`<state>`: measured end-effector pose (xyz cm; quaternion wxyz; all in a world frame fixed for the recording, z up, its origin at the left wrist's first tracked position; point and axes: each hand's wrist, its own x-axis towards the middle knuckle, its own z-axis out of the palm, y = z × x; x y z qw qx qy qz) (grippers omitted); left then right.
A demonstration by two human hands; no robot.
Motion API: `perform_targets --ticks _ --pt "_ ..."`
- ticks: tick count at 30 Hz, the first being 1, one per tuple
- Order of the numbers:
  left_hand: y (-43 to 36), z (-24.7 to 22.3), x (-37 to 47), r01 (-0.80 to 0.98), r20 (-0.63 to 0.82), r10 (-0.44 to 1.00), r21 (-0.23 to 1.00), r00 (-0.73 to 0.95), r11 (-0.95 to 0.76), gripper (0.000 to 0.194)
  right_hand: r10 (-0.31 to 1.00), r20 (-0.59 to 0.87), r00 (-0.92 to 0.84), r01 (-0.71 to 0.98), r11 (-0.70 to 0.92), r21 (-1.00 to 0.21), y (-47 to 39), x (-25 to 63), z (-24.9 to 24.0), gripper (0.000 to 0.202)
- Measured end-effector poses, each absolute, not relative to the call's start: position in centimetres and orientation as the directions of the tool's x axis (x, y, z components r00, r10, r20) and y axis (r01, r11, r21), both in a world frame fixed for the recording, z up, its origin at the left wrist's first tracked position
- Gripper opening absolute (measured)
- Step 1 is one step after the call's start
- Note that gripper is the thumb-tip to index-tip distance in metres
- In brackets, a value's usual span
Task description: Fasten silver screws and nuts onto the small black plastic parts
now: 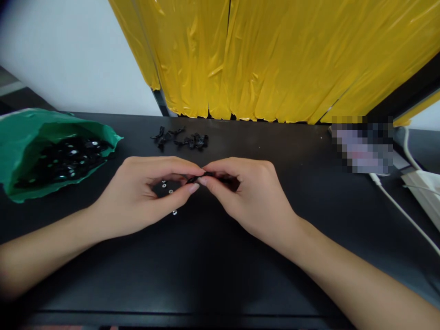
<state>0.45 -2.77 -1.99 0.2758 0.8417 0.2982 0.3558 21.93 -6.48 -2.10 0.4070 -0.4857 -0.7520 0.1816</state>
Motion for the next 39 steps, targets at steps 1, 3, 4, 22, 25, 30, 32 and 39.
perform_targets --ticks 1,3,4,22,25,30,32,39 --pt "-2.82 -1.88 0.48 0.307 0.444 0.687 0.662 0.575 -0.684 0.022 0.882 0.43 -0.192 0.588 0.454 -0.669 -6.54 21.88 -2.08 0.009" --pt "-2.92 -1.7 0.53 0.313 0.459 0.67 0.634 0.583 -0.707 0.023 0.888 0.42 -0.186 0.6 0.441 -0.667 -6.66 21.86 -2.04 0.008" --pt "-2.95 -1.65 0.53 0.32 0.463 0.664 0.621 0.587 -0.716 0.022 0.89 0.416 -0.185 0.605 0.437 -0.666 -6.71 21.89 -2.03 0.008" --pt "-2.58 -1.83 0.34 0.384 0.485 0.683 0.58 0.546 -0.719 0.018 0.891 0.386 -0.24 0.594 0.449 -0.667 -6.52 22.14 -1.87 0.009" --pt "-2.57 -2.0 0.37 0.391 0.519 0.662 0.542 0.541 -0.744 0.016 0.888 0.4 -0.226 0.63 0.446 -0.636 -6.55 22.15 -1.97 0.008" --pt "-2.73 -1.97 0.6 0.413 0.568 0.636 0.484 0.522 -0.771 0.013 0.873 0.433 -0.227 0.683 0.459 -0.568 -6.62 22.12 -2.21 0.012" --pt "-2.79 -1.92 0.64 0.446 0.559 0.648 0.47 0.517 -0.762 0.014 0.859 0.454 -0.237 0.693 0.477 -0.541 -6.6 22.12 -2.31 0.012" --pt "-2.81 -1.86 0.58 0.443 0.534 0.666 0.498 0.521 -0.746 0.014 0.879 0.424 -0.219 0.681 0.449 -0.579 -6.46 22.25 -2.19 0.013"
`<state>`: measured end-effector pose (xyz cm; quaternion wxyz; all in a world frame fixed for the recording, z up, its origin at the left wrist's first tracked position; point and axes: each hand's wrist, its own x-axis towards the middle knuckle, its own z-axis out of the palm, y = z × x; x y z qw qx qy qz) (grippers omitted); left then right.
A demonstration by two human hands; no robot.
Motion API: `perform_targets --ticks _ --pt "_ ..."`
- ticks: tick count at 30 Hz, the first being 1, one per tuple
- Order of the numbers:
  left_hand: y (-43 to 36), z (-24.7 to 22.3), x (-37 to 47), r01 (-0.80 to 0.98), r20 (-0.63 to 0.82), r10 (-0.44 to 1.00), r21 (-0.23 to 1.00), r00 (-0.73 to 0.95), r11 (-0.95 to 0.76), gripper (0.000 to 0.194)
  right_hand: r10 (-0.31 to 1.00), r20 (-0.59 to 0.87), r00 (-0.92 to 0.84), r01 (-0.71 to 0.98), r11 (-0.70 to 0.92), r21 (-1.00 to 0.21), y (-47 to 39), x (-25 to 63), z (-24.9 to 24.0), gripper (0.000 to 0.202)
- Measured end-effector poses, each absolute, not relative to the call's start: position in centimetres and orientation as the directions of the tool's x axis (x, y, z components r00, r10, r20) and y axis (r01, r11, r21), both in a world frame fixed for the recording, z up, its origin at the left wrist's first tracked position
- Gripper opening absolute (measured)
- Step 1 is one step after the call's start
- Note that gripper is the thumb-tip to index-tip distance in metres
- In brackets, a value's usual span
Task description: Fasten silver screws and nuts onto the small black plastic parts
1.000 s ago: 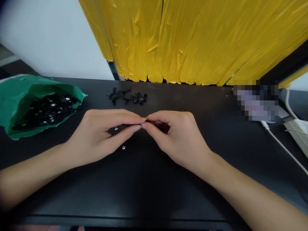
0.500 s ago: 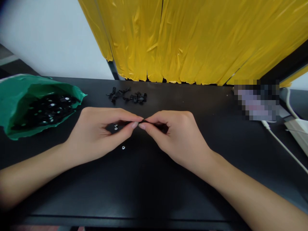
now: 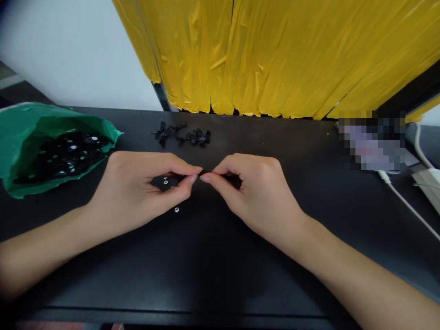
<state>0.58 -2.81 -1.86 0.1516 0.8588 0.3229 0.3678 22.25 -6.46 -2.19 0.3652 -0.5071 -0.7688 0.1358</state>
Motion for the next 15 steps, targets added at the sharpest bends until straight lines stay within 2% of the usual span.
perform_targets --ticks 6,15 --pt "-2.85 -1.58 0.58 0.424 0.495 0.693 0.553 0.525 -0.717 0.012 0.905 0.358 -0.229 0.641 0.417 -0.644 -6.19 22.29 -1.77 0.015" --pt "-2.8 -1.57 0.49 0.338 0.395 0.773 0.732 0.496 -0.591 0.008 0.925 0.297 -0.237 0.53 0.379 -0.758 -5.77 22.74 -1.62 0.01"
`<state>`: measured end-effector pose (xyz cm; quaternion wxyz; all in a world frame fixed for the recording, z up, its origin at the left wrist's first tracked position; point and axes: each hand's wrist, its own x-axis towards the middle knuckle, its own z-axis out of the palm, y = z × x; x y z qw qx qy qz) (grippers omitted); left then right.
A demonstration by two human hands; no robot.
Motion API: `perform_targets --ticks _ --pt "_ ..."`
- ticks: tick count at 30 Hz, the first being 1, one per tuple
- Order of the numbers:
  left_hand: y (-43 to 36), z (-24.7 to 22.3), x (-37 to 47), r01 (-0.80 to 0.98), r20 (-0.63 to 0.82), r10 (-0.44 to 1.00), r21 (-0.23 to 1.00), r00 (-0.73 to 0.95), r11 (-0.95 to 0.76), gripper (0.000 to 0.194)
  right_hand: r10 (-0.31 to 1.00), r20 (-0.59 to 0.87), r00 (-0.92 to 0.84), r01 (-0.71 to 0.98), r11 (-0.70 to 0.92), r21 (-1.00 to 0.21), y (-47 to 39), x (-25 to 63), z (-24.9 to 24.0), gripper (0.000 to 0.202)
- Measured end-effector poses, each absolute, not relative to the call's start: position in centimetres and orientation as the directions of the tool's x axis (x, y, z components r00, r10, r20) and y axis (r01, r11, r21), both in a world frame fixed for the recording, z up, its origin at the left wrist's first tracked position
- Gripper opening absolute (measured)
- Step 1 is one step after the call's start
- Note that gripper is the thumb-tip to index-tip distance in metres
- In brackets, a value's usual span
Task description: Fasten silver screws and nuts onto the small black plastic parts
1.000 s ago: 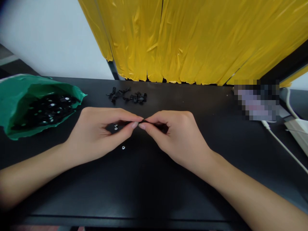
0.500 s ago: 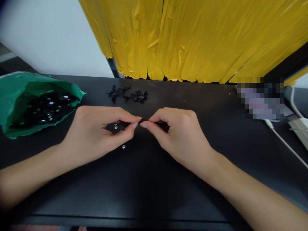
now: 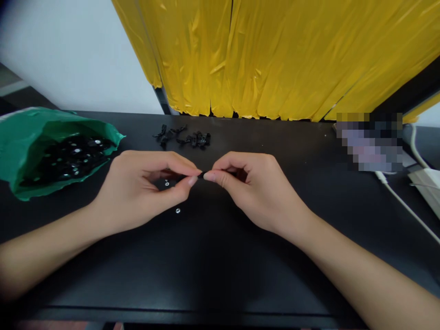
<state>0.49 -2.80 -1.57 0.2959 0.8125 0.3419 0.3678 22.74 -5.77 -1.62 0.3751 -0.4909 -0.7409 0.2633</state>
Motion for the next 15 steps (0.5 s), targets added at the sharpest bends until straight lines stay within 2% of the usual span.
perform_targets --ticks 11,15 --pt "-3.12 -1.79 0.74 0.309 0.492 0.751 0.702 0.44 -0.641 0.01 0.942 0.184 -0.28 0.396 0.288 -0.872 -5.61 23.14 -1.56 0.002" --pt "-3.14 -1.9 0.77 0.306 0.502 0.75 0.7 0.43 -0.645 0.009 0.94 0.202 -0.275 0.375 0.298 -0.878 -5.59 23.09 -1.54 0.004"
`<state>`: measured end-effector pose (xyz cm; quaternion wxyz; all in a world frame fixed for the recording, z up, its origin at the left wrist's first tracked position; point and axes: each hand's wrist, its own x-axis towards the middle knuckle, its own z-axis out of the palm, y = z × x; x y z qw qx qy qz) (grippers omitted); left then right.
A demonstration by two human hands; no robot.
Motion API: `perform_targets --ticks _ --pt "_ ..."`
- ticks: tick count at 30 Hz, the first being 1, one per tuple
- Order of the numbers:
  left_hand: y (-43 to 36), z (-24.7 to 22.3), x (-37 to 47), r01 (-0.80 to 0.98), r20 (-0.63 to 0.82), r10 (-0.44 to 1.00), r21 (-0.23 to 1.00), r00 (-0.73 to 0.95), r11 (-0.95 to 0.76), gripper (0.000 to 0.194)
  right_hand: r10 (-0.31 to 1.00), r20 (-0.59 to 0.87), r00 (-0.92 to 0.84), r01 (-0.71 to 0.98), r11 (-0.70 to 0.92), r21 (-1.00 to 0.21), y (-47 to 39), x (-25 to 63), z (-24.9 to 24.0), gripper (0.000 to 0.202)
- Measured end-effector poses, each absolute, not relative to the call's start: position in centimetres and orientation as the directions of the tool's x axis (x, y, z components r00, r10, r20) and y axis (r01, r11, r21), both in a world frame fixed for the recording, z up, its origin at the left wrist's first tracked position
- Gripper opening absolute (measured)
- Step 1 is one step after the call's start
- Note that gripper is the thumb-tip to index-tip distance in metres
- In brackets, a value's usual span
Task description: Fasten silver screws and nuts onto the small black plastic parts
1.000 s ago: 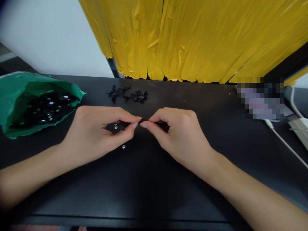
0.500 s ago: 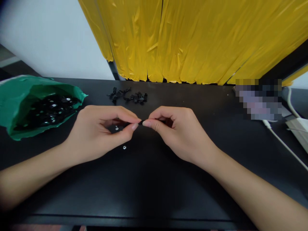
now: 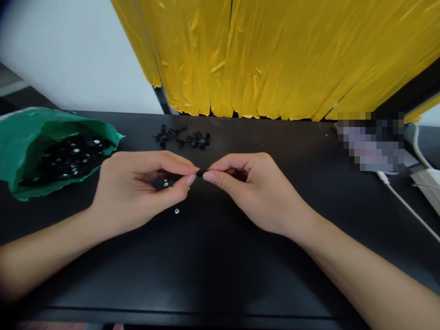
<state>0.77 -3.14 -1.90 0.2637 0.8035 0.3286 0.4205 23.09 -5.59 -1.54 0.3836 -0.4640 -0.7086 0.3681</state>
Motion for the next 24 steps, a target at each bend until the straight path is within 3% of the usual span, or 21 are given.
perform_targets --ticks 10,24 --pt "-2.9 -2.34 0.53 0.22 0.581 0.703 0.685 0.409 -0.694 0.016 0.95 0.216 -0.225 0.35 0.286 -0.892 -6.23 22.55 -1.08 0.006" --pt "-2.21 -1.78 0.26 0.126 0.32 0.833 0.901 0.451 -0.414 0.018 0.967 0.187 -0.175 0.341 0.238 -0.909 -6.08 22.57 -0.89 0.014"
